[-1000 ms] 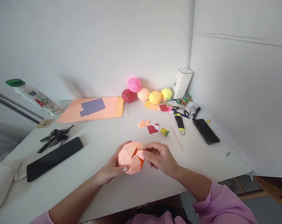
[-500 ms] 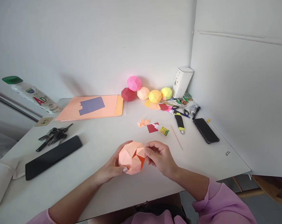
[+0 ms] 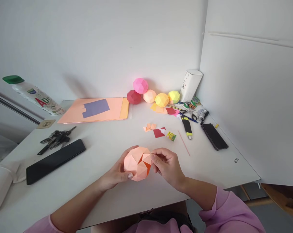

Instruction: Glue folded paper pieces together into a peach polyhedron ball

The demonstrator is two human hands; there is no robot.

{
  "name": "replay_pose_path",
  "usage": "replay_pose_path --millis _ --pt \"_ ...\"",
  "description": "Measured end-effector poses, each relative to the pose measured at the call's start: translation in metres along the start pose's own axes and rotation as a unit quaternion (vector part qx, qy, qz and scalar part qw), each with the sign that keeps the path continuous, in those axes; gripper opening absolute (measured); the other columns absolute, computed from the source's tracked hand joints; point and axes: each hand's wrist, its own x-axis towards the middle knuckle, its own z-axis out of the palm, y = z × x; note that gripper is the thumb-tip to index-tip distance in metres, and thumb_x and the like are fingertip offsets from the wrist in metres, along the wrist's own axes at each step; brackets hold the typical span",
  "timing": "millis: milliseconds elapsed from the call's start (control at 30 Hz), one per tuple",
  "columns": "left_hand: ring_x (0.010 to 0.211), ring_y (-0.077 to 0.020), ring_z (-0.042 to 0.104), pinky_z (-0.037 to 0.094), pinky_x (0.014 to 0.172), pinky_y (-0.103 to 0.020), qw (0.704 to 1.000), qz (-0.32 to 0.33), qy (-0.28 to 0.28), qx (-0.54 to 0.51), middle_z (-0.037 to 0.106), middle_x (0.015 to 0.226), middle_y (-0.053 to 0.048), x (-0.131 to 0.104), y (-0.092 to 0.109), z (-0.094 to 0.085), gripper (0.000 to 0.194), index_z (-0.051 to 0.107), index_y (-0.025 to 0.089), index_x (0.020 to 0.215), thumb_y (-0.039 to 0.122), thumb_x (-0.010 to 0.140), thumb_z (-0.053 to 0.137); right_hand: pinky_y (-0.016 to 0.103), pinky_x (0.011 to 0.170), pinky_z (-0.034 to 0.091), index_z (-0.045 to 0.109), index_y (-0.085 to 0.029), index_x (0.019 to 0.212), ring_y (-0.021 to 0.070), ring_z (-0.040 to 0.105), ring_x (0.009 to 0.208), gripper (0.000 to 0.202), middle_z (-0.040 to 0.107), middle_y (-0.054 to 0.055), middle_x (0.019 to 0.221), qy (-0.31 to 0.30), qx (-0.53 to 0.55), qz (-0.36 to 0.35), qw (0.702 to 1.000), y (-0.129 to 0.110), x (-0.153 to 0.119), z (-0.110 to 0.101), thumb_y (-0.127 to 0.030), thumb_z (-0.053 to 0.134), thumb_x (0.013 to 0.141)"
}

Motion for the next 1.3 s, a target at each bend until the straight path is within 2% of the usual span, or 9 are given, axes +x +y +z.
replay_pose_path --millis 333,767,1100,1300 --pt "0.119 -0.0305 0.049 0.043 0.091 -0.044 1.000 0.007 -0.010 -0.006 0.048 0.133 -0.010 0.0008 0.0011 0.0017 0.083 0.028 0.034 0.137 0.027 0.070 0.077 0.018 0.036 0.029 0.063 -0.017 0.081 0.0069 0.040 0.041 0.021 0.051 -0.004 0.047 -0.021 0.018 0.014 1.000 0.0019 -0.0006 -0.0002 -0.037 0.062 0.085" --pt "0.116 -0.0277 0.050 0.043 0.091 -0.042 0.999 0.033 -0.032 -0.005 0.047 0.131 -0.009 -0.0003 -0.0003 0.0013 0.084 0.025 0.037 0.137 0.025 0.071 0.076 0.018 0.036 0.029 0.064 -0.016 0.081 0.0067 0.042 0.041 0.019 0.051 -0.004 0.049 -0.039 0.046 -0.002 0.998 0.0003 -0.0025 0.0018 -0.035 0.063 0.084" --pt "0.119 -0.0273 0.048 0.042 0.093 -0.042 0.998 0.026 -0.047 -0.017 0.044 0.135 -0.009 -0.0006 0.0015 0.0035 0.083 0.025 0.037 0.137 0.025 0.071 0.076 0.021 0.040 0.037 0.066 -0.017 0.081 0.0074 0.043 0.043 0.017 0.051 -0.003 0.054 -0.028 -0.002 -0.067 0.997 -0.0016 -0.0053 0.0026 -0.033 0.063 0.083" --pt "0.121 -0.0285 0.048 0.042 0.094 -0.043 0.998 0.029 -0.045 -0.017 0.043 0.136 -0.009 -0.0013 0.0004 0.0026 0.083 0.026 0.037 0.137 0.025 0.072 0.076 0.021 0.040 0.035 0.067 -0.017 0.079 0.0074 0.041 0.044 0.015 0.051 -0.003 0.055 -0.004 -0.050 -0.085 0.995 -0.0048 -0.0072 0.0029 -0.031 0.062 0.083"
